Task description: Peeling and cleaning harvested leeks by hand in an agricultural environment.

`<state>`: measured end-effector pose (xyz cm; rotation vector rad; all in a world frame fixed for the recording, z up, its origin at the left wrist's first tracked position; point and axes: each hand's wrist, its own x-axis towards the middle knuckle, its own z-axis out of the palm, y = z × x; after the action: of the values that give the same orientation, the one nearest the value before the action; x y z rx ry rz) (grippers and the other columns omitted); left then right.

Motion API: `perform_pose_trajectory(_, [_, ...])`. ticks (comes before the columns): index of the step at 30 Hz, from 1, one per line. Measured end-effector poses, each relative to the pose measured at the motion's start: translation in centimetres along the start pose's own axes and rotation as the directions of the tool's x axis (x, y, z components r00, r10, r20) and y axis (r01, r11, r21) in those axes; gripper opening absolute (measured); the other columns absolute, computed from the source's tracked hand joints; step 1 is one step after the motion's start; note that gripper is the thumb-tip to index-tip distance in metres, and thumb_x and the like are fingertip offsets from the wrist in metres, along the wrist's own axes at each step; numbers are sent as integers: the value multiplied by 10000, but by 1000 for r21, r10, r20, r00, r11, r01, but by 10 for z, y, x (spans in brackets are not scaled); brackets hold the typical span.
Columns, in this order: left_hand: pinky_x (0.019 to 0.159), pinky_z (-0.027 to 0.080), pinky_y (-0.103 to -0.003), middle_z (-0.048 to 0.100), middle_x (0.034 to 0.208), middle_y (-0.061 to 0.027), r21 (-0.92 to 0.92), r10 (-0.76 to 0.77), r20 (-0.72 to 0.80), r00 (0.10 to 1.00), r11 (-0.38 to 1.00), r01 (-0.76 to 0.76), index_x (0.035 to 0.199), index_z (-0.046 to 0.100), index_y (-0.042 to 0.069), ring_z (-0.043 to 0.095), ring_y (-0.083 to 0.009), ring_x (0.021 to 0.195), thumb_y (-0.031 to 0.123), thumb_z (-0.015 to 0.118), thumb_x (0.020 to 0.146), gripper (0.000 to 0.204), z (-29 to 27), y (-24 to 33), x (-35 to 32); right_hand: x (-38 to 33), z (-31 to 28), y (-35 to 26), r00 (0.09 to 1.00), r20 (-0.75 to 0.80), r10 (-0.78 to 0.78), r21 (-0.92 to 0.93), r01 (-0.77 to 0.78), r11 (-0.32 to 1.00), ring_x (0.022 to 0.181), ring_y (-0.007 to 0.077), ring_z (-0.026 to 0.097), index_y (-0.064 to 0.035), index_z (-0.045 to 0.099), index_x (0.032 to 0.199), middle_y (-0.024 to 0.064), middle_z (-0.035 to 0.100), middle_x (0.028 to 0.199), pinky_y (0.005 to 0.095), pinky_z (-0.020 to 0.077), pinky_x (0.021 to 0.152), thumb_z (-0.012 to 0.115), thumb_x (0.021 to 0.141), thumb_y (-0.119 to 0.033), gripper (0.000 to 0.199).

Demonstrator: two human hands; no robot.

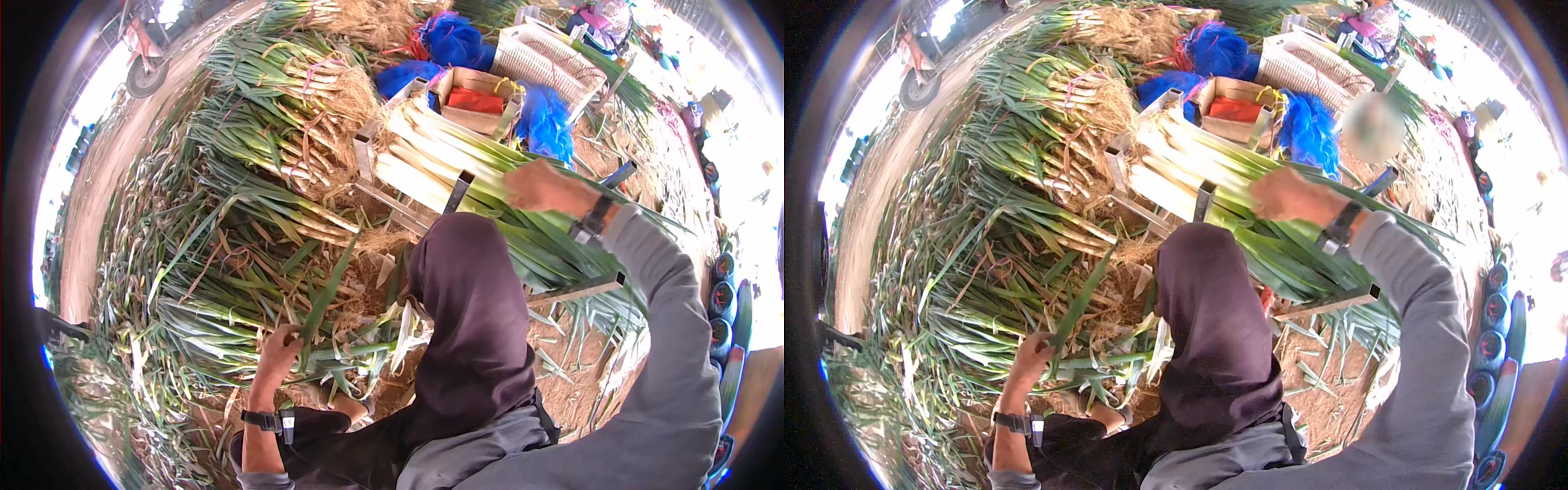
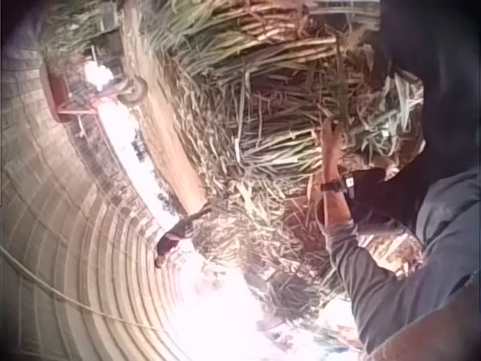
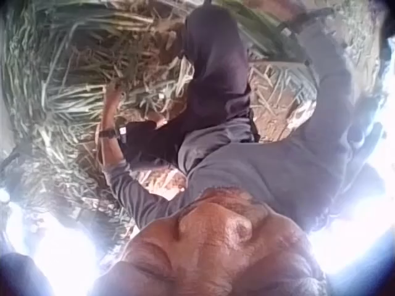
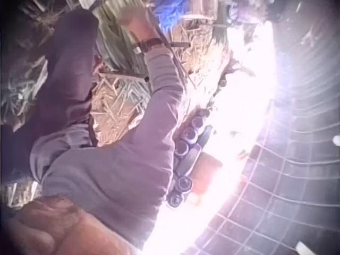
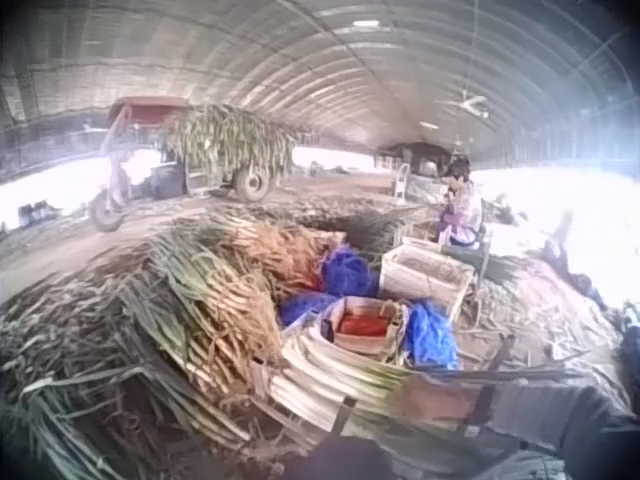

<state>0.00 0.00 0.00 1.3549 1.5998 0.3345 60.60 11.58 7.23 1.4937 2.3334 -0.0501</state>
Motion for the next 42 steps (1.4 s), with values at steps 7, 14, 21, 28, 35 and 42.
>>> perform_pose_trajectory(7, [627, 440, -290, 581, 762, -34, 169, -47, 100, 994, 985, 30, 1164, 636, 14, 541, -122, 697, 113, 635, 916, 267, 14, 32, 12, 40, 46, -27, 977, -211, -32, 350, 106, 931, 761, 402, 636, -21, 560, 920, 190, 627, 815, 530, 475, 696, 594, 935, -362, 343])
perform_pose_trajectory(14, [693, 482, -367, 609, 845, -143, 284, -12, 260, 966, 957, -64, 1185, 650, 37, 597, -260, 746, 119, 675, 844, 352, 21, 8, 17, 44, 36, -28, 999, -17, 50, 334, -42, 941, 706, 395, 626, -13, 550, 924, 194, 598, 823, 513, 475, 644, 594, 973, -351, 344])
perform_pose_trajectory(21, [741, 505, -417, 636, 955, -174, 312, 134, 348, 928, 917, -249, 1160, 644, 43, 641, -351, 833, 117, 650, 870, 299, 20, 29, 26, 44, 50, -39, 992, -123, -33, 247, 63, 967, 643, 340, 605, -30, 609, 926, 166, 569, 758, 465, 454, 531, 568, 975, -222, 202])
perform_pose_trajectory(28, [779, 513, -457, 616, 1014, -154, 404, 142, 421, 896, 855, -325, 1161, 633, 62, 642, -382, 925, 90, 632, 892, 270, 20, 55, 22, 43, 38, -39, 998, -56, 0, 262, 15, 965, 665, 325, 603, -68, 653, 950, 154, 585, 800, 472, 469, 562, 548, 984, -206, 176])
perform_pose_trajectory(35, [738, 498, -498, 588, 962, -177, 486, 176, 391, 903, 794, -365, 1154, 617, 66, 625, -417, 891, 60, 605, 874, 281, 5, 41, -4, 48, 63, -40, 983, -72, 169, 348, -134, 928, 788, 300, 644, -39, 659, 950, 129, 651, 893, 400, 512, 720, 580, 997, -344, 319])
perform_pose_trajectory(42, [739, 499, -492, 575, 1000, -162, 465, 213, 444, 871, 775, -427, 1145, 591, 55, 621, -382, 927, 115, 591, 884, 268, 25, 11, -2, 55, 100, -56, 914, -379, -148, 775, 400, 488, 793, 151, 542, -38, 652, 1112, 25, 562, 799, 345, 441, 687, 575, 1004, -315, 307])
